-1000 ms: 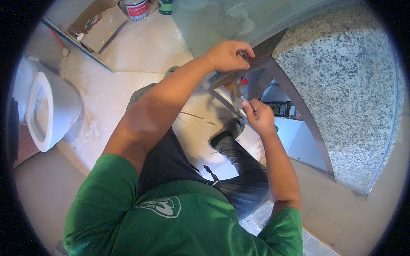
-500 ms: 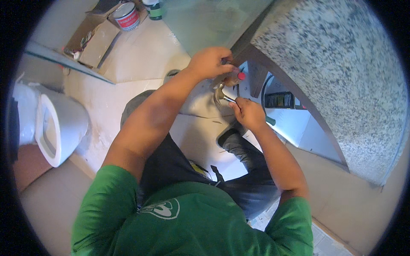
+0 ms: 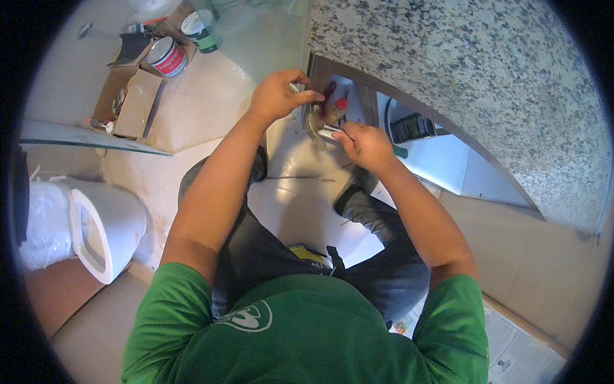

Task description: The person kneels under a bathroom vanity and uses a hammer and a screwdriver to adjust or secure the cabinet frame and door. They repeatedly tap and tighten components inside the cabinet space.

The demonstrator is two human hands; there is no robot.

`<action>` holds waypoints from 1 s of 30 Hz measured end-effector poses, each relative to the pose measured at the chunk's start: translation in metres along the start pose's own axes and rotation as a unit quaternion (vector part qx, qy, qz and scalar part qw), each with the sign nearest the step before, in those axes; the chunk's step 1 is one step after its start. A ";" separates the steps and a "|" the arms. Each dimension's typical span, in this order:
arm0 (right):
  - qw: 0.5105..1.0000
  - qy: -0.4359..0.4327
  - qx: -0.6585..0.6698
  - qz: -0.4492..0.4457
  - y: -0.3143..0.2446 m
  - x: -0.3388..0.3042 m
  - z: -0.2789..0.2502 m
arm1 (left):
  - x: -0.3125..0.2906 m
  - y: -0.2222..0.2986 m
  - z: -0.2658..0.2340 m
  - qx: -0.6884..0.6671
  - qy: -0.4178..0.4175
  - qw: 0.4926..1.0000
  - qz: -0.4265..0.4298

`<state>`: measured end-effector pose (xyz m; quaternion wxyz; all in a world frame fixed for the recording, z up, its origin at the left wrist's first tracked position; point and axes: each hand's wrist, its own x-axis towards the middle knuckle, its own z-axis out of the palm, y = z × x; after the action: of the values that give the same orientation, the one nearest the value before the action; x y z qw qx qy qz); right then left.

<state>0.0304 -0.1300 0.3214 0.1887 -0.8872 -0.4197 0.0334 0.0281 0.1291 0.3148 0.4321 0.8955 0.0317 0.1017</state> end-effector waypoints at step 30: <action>0.932 -0.322 -0.082 0.144 -0.014 -0.060 0.062 | -0.001 0.013 -0.005 0.024 -0.023 0.999 -0.026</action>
<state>-0.0316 -0.1482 0.2631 -0.0367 -0.8919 -0.3272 0.3100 0.0254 0.1246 0.3273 0.4139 0.9065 0.0471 0.0693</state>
